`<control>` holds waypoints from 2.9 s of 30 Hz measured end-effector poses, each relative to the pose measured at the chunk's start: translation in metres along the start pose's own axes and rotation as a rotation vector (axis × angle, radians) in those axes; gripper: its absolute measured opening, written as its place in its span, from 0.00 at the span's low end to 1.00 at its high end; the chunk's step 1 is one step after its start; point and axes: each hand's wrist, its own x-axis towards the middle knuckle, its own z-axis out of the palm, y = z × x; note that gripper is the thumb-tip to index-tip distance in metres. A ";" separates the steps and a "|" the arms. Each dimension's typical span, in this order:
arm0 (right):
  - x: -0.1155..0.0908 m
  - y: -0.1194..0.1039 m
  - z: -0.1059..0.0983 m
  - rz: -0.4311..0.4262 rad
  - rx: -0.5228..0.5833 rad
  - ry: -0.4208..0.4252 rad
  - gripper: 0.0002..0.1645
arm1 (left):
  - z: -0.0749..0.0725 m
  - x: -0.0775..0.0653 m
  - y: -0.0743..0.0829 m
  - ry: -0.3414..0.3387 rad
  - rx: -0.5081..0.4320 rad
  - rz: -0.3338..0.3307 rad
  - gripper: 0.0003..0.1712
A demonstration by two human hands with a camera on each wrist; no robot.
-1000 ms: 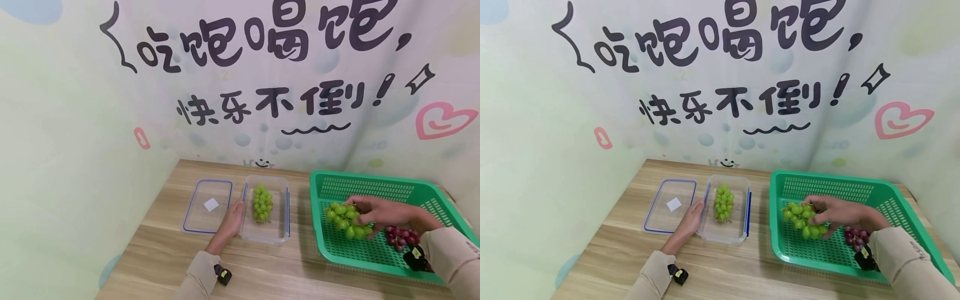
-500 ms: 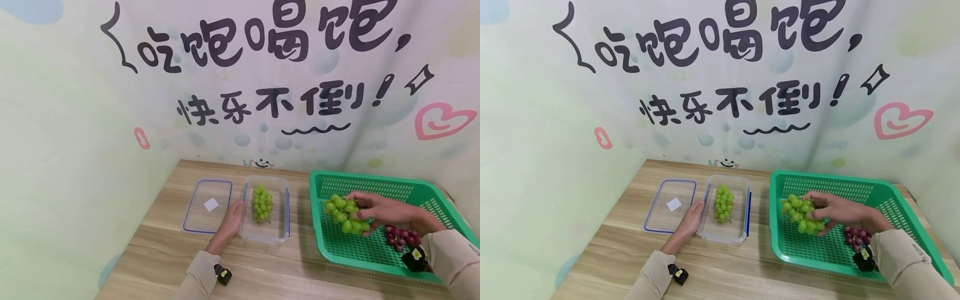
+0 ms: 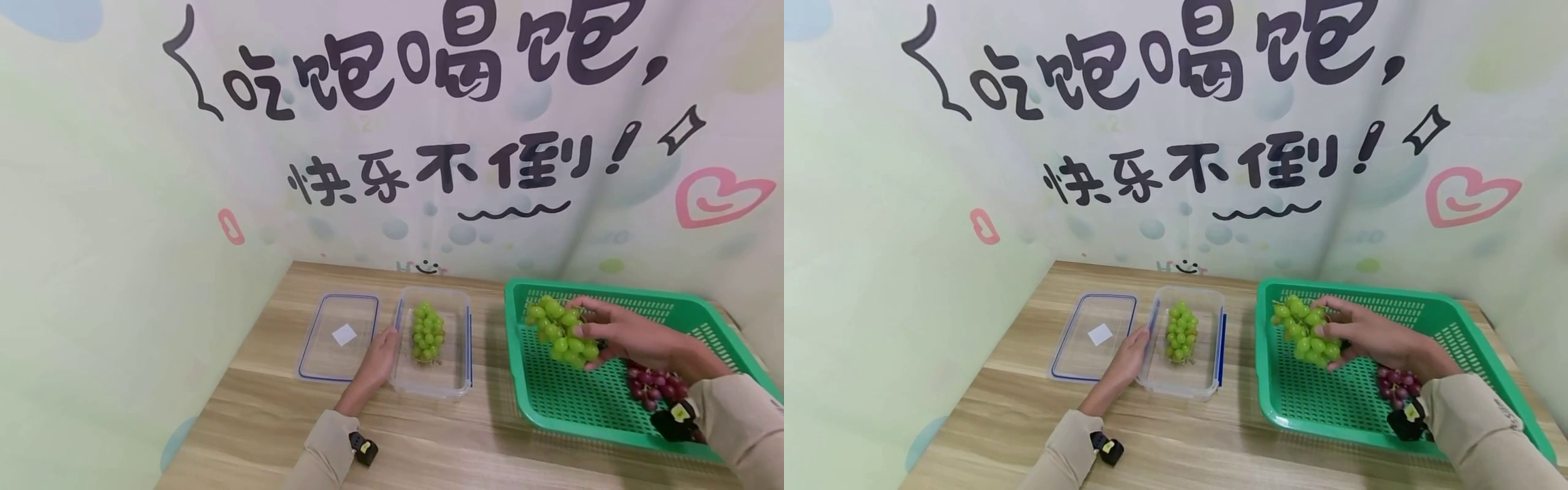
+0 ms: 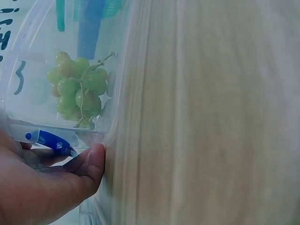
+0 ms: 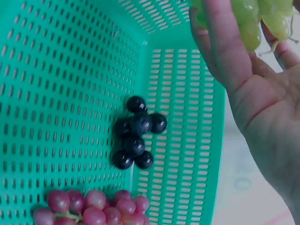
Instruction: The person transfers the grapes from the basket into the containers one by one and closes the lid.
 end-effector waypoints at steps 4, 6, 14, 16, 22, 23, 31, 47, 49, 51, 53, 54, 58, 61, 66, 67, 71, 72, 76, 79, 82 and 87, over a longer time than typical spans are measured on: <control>0.004 -0.005 0.002 -0.014 0.011 0.024 0.17 | -0.001 0.000 0.000 0.001 0.003 0.003 0.19; 0.006 -0.007 0.004 -0.019 0.011 0.037 0.17 | 0.000 0.001 -0.001 -0.001 0.004 0.003 0.19; 0.012 -0.015 0.014 0.007 -0.008 0.130 0.20 | 0.000 -0.001 0.000 0.001 0.020 -0.003 0.18; 0.014 -0.017 0.016 0.014 -0.014 0.158 0.21 | 0.000 -0.001 0.001 0.000 0.020 -0.005 0.18; 0.021 -0.024 0.021 0.017 -0.012 0.198 0.22 | 0.000 0.000 0.001 -0.003 0.021 -0.008 0.18; 0.021 -0.025 0.022 0.017 -0.009 0.198 0.22 | 0.000 0.000 0.001 -0.003 0.022 -0.008 0.18; 0.030 -0.032 0.026 -0.005 -0.005 0.199 0.23 | 0.000 0.001 -0.001 -0.008 0.022 -0.002 0.19; 0.052 -0.046 0.050 0.010 0.015 0.388 0.27 | 0.000 0.002 0.000 -0.016 0.005 -0.003 0.20; 0.054 -0.048 0.054 0.015 0.025 0.410 0.29 | 0.001 0.002 0.001 -0.008 0.007 0.005 0.20; 0.057 -0.050 0.057 0.016 0.033 0.427 0.31 | 0.001 0.002 0.001 0.001 0.010 0.013 0.20; 0.059 -0.050 0.061 0.015 0.032 0.443 0.33 | 0.001 0.001 0.002 0.007 0.017 0.020 0.20; 0.061 -0.051 0.062 0.016 0.032 0.450 0.34 | 0.001 0.001 0.002 0.009 0.019 0.023 0.20; 0.069 -0.050 0.069 0.017 0.034 0.474 0.35 | 0.001 0.001 0.002 0.006 0.021 0.019 0.20; 0.077 -0.050 0.074 0.027 0.041 0.500 0.35 | 0.001 0.001 0.003 0.007 0.025 0.020 0.20; 0.091 -0.050 0.083 0.052 0.039 0.551 0.35 | 0.000 0.001 0.003 0.006 0.019 0.014 0.20; 0.093 -0.049 0.085 0.054 0.040 0.562 0.35 | 0.000 0.001 0.003 0.006 0.017 0.009 0.20; 0.103 -0.048 0.093 0.065 0.045 0.601 0.34 | 0.001 0.000 0.002 0.009 0.019 0.001 0.19; 0.105 -0.047 0.096 0.067 0.052 0.608 0.34 | 0.001 0.000 0.002 0.008 0.019 0.004 0.19; 0.113 -0.044 0.104 0.072 0.082 0.619 0.32 | 0.000 -0.001 0.002 0.009 0.013 0.005 0.20; 0.119 -0.041 0.110 0.077 0.082 0.627 0.31 | 0.000 -0.002 0.002 0.015 0.006 0.003 0.19; 0.124 -0.039 0.114 0.082 0.064 0.636 0.30 | -0.001 -0.002 0.003 0.017 0.002 0.005 0.19; 0.130 -0.038 0.120 0.103 0.050 0.658 0.28 | -0.001 -0.002 0.002 0.016 0.002 0.015 0.19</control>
